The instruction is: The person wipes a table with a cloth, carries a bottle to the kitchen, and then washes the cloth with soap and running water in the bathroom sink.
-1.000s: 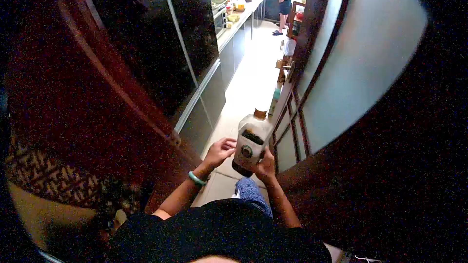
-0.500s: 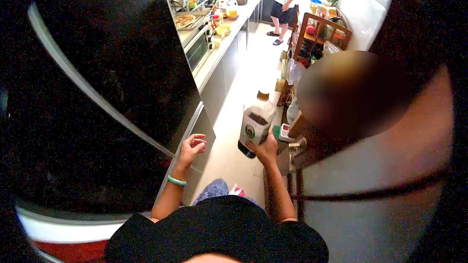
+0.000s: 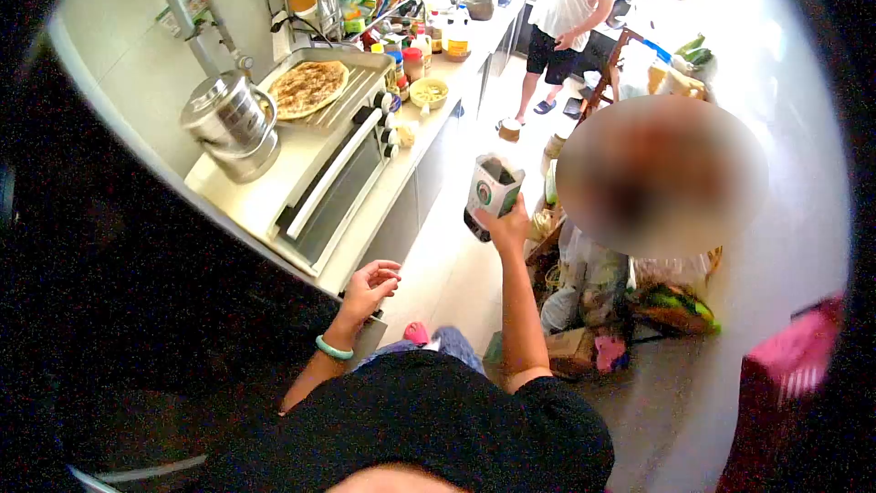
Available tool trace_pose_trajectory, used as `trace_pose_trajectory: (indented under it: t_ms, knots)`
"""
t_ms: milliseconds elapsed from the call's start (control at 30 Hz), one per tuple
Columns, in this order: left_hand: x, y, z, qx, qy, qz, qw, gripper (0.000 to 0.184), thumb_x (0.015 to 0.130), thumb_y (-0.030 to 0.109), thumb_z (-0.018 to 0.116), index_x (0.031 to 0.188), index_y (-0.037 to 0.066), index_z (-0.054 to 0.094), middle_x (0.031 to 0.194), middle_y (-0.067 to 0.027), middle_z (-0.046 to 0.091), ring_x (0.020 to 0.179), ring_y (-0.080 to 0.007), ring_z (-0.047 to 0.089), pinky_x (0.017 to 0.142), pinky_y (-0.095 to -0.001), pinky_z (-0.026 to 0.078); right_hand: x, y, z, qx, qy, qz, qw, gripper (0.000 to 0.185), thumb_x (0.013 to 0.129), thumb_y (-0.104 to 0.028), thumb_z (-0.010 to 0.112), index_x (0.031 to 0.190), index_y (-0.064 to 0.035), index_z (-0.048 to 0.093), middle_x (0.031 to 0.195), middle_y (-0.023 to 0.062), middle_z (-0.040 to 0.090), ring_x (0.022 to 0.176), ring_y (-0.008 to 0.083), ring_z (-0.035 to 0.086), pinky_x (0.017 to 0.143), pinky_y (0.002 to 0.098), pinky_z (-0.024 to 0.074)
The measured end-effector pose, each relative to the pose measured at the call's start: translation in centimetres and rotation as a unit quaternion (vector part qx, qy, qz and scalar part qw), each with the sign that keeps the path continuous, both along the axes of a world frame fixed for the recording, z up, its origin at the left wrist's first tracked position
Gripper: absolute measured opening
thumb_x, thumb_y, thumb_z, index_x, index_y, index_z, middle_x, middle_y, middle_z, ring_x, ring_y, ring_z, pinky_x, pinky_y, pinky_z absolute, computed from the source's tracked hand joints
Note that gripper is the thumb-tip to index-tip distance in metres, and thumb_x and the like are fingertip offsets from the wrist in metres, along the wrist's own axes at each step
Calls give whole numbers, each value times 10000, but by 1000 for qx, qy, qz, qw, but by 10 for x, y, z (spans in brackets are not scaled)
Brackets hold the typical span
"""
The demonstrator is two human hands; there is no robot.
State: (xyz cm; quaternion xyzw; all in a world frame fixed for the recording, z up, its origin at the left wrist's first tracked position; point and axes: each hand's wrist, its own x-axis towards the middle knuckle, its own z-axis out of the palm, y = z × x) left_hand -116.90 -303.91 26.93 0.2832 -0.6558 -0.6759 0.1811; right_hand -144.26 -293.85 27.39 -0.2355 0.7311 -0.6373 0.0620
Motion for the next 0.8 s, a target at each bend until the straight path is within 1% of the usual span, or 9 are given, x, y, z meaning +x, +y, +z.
trace_pose_trajectory:
  t_ms: [33, 100, 267, 367, 400, 567, 700, 767, 800]
  knots:
    - [-13, -7, 6, -10, -9, -4, 1000, 258, 828, 49, 601, 1086, 43, 579, 901, -42, 631, 813, -109, 596, 707, -242, 500, -25, -15, -8, 49, 32, -28, 998, 657, 565, -160, 813, 1130, -7, 515, 1004, 133, 635, 893, 252, 622, 779, 345, 494]
    - [-42, -30, 17, -2, -3, 7, 1000, 256, 823, 47, 607, 1077, 37, 584, 895, -44, 632, 818, -108, 594, 716, -236, 497, -73, -54, -14, -27, 3, -5, 1000, 637, 572, -141, 810, 1118, 2, 514, 1025, 133, 622, 912, 245, 612, 788, 343, 488]
    - [-99, -90, 5, -30, -22, 70, 997, 226, 817, 55, 604, 1042, 41, 612, 852, -45, 643, 777, -104, 598, 697, -246, 494, -199, -166, -32, -30, -6, -5, 1000, 576, 554, -86, 801, 1057, -7, 532, 983, 116, 632, 897, 231, 609, 799, 333, 481]
    - [-131, -124, -11, -34, -49, 131, 990, 227, 812, 56, 610, 1039, 41, 611, 848, -37, 641, 790, -103, 601, 714, -247, 490, -283, -251, -52, 10, 76, 4, 997, 567, 530, -91, 784, 1037, -4, 547, 973, 132, 624, 888, 263, 605, 820, 346, 468]
    - [-141, -130, -15, -20, -65, 156, 985, 226, 812, 53, 610, 1038, 39, 610, 848, -38, 641, 790, -103, 601, 710, -245, 490, -325, -287, -89, -7, 93, 13, 996, 586, 521, -120, 795, 1043, -9, 553, 991, 133, 612, 912, 271, 595, 831, 346, 459]
    - [-202, -150, -33, 82, -101, 284, 950, 225, 825, 29, 588, 1050, 26, 597, 833, -22, 612, 752, -96, 582, 661, -233, 491, -402, -411, -108, 56, 62, 12, 996, 601, 512, -91, 795, 1056, -15, 551, 985, 132, 609, 892, 280, 595, 813, 340, 462]
    - [-239, -155, -33, 147, -94, 315, 933, 231, 840, 21, 566, 1071, 22, 578, 832, -29, 608, 745, -88, 577, 661, -234, 495, -443, -486, -161, 44, -30, 66, 996, 646, 496, -56, 798, 1088, -35, 540, 1002, 93, 617, 891, 233, 590, 814, 334, 463]
    - [-248, -153, -34, 144, -107, 349, 920, 230, 835, 20, 572, 1065, 20, 578, 845, -37, 615, 759, -93, 584, 669, -234, 497, -462, -522, -197, 37, -45, 122, 991, 671, 483, 3, 791, 1100, -30, 529, 998, 88, 611, 882, 217, 576, 807, 331, 472]
    - [-252, -152, -29, 130, -112, 364, 915, 228, 836, 23, 569, 1064, 17, 577, 848, -38, 618, 763, -95, 588, 671, -234, 497, -466, -532, -204, -7, -107, 159, 981, 682, 494, 11, 790, 1118, -21, 516, 1022, 94, 602, 907, 223, 570, 810, 340, 479]
